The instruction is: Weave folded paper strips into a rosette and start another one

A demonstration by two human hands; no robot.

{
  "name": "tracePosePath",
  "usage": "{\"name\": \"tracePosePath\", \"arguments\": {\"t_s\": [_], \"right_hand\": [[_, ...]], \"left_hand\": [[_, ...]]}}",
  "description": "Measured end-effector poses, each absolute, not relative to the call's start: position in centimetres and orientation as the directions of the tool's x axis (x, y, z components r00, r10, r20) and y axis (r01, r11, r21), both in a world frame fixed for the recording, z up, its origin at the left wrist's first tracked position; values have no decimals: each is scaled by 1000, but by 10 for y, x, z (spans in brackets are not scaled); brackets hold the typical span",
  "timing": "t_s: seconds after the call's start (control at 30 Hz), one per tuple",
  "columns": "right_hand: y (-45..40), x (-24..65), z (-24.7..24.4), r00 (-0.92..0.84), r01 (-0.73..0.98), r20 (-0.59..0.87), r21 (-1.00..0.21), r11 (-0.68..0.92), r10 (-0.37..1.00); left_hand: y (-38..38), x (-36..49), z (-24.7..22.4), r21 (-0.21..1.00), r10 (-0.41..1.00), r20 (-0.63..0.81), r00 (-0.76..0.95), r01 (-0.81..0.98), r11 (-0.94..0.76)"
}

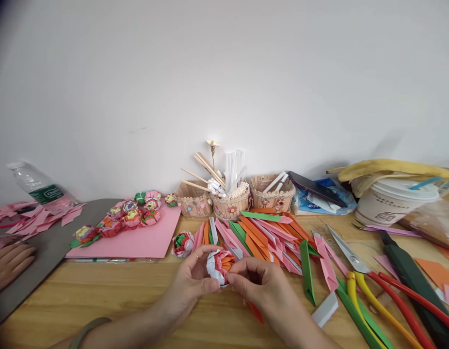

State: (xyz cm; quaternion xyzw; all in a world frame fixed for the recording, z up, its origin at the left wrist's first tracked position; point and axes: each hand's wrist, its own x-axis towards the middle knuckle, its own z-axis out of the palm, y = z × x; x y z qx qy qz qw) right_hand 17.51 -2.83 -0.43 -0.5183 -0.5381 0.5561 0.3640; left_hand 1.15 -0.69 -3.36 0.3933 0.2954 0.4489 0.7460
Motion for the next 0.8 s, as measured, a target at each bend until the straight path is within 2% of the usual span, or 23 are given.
{"name": "tracePosePath", "arguments": {"t_s": [0.13, 0.23, 0.33, 0.43, 0.5, 0.6, 0.8], "right_hand": [[-29, 176, -2, -229, 220, -133, -972, -82, 964], [-32, 178, -2, -268, 342, -8, -936, 88, 964], [-34, 180, -6, -304, 503, 157, -811, 298, 940], [-36, 181, -10, -309, 610, 248, -689, 391, 918], [-35, 181, -11, -293, 612, 269, -684, 396, 918], [-32, 181, -10, -269, 538, 229, -770, 343, 936], [-29, 179, -9, -230, 316, -22, -947, 53, 973]], "left_hand": [[-7, 12, -33, 843, 894, -108, 434, -437, 314], [-6, 12, -31, 844, 897, -131, 423, -427, 325], [-6, 12, -29, 853, 901, -143, 410, -411, 322], [-7, 12, -30, 869, 905, -130, 405, -394, 301], [-6, 11, -32, 876, 907, -107, 407, -393, 279], [-5, 11, -35, 880, 905, -51, 422, -410, 241], [-5, 11, -35, 879, 879, 11, 477, -423, 219]]}}
